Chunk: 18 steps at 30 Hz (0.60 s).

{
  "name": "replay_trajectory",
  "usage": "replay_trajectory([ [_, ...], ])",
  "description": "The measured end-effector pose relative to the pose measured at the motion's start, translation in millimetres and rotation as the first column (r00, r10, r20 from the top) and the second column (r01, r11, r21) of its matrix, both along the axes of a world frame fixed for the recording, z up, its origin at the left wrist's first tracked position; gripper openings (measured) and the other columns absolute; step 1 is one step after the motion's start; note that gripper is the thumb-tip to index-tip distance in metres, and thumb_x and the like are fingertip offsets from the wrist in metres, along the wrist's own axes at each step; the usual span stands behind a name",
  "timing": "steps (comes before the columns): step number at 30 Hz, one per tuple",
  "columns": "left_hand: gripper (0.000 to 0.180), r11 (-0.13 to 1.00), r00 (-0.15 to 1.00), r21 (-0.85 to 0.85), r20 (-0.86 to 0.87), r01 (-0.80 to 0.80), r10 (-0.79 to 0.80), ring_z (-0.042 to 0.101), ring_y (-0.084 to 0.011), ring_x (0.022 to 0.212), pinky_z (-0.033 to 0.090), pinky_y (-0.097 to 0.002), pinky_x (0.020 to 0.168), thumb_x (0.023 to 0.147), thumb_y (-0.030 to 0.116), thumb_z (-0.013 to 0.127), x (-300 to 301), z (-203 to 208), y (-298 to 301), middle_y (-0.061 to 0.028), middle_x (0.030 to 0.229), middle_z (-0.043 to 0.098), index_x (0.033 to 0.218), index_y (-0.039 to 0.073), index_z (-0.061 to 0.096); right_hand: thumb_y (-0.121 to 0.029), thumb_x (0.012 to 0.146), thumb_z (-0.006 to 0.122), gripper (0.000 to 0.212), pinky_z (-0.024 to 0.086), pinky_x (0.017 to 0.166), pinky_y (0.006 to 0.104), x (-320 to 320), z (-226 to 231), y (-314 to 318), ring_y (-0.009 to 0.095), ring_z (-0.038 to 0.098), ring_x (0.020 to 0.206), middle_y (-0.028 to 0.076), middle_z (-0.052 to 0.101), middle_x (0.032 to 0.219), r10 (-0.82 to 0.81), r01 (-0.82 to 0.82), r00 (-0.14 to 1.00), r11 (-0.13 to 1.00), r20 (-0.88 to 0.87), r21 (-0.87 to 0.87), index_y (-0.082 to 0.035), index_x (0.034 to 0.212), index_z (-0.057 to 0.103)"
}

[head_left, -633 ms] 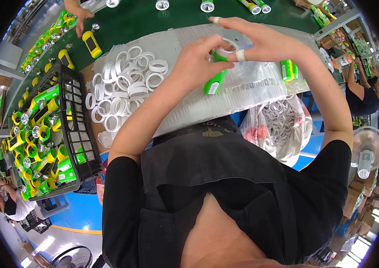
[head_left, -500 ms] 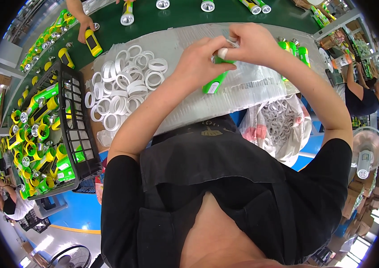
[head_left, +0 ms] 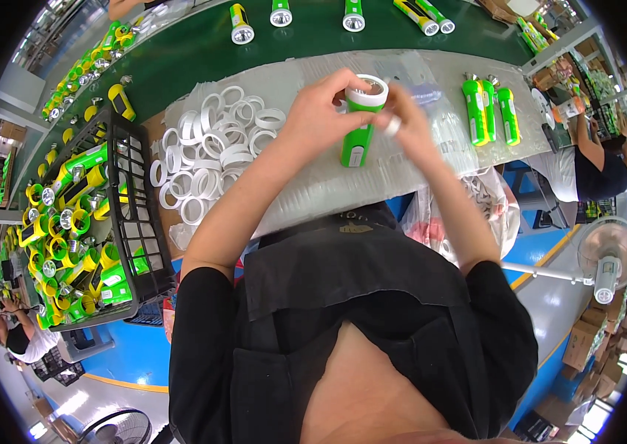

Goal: Assembling flashlights by attaching plastic rings and lenses to flashlight bodies on a factory conveyor line.

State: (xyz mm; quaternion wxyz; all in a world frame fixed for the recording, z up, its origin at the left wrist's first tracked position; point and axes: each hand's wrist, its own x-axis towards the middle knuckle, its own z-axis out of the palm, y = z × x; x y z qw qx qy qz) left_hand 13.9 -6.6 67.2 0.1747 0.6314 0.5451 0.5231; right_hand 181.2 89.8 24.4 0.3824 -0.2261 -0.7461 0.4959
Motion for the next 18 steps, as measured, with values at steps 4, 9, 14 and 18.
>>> replay_trajectory([
  [4,0.035,0.994,0.961,-0.044,0.265,0.097,-0.082,0.062,-0.0156,0.09,0.052,-0.0312,0.079,0.073,0.016,0.083,-1.1,-0.2,-4.0,-0.0075,0.101,0.067,0.093,0.007,0.055,-0.022,0.077,0.079,0.058,0.051,0.079,0.0338,-30.8,-38.0,-72.0,0.017,0.062,0.091,0.01,0.065,0.1,-0.175,0.172,0.984,0.981,-0.029,-0.088,0.0,0.123,0.052],
  [9,0.033,0.908,0.685,0.199,0.602,0.369,-0.41,0.063,-0.0188,0.088,0.05,-0.0304,0.075,0.079,0.005,0.073,7.5,20.7,-12.1,-0.0121,0.098,0.064,0.081,0.012,0.041,-0.01,0.076,0.074,0.026,0.048,0.063,0.0262,-1.5,-8.4,-63.4,0.011,0.06,0.074,0.004,0.063,0.079,0.572,-0.474,0.811,0.519,-0.123,-0.711,-0.005,0.098,0.06],
  [14,0.043,0.729,0.696,0.418,0.263,0.542,-0.668,0.063,-0.0209,0.084,0.049,-0.0293,0.071,0.076,0.01,0.074,12.1,50.6,-22.9,-0.0169,0.1,0.065,0.113,0.003,0.055,-0.02,0.076,0.078,0.034,0.046,0.051,0.028,-1.4,40.1,-41.3,0.014,0.054,0.052,0.005,0.055,0.066,0.883,-0.791,0.163,-0.15,-0.44,-0.593,-0.003,0.096,0.057],
  [18,0.023,0.975,0.986,0.163,-0.097,0.149,-0.135,0.061,-0.0142,0.081,0.048,-0.0261,0.07,0.095,0.013,0.05,-39.2,52.0,39.7,-0.0097,0.094,0.066,0.107,-0.002,0.064,-0.042,0.086,0.067,0.047,0.051,0.061,0.0319,11.6,41.1,22.8,0.018,0.062,0.064,0.01,0.063,0.073,0.442,-0.41,0.897,0.823,-0.011,-0.393,0.001,0.103,0.061],
])
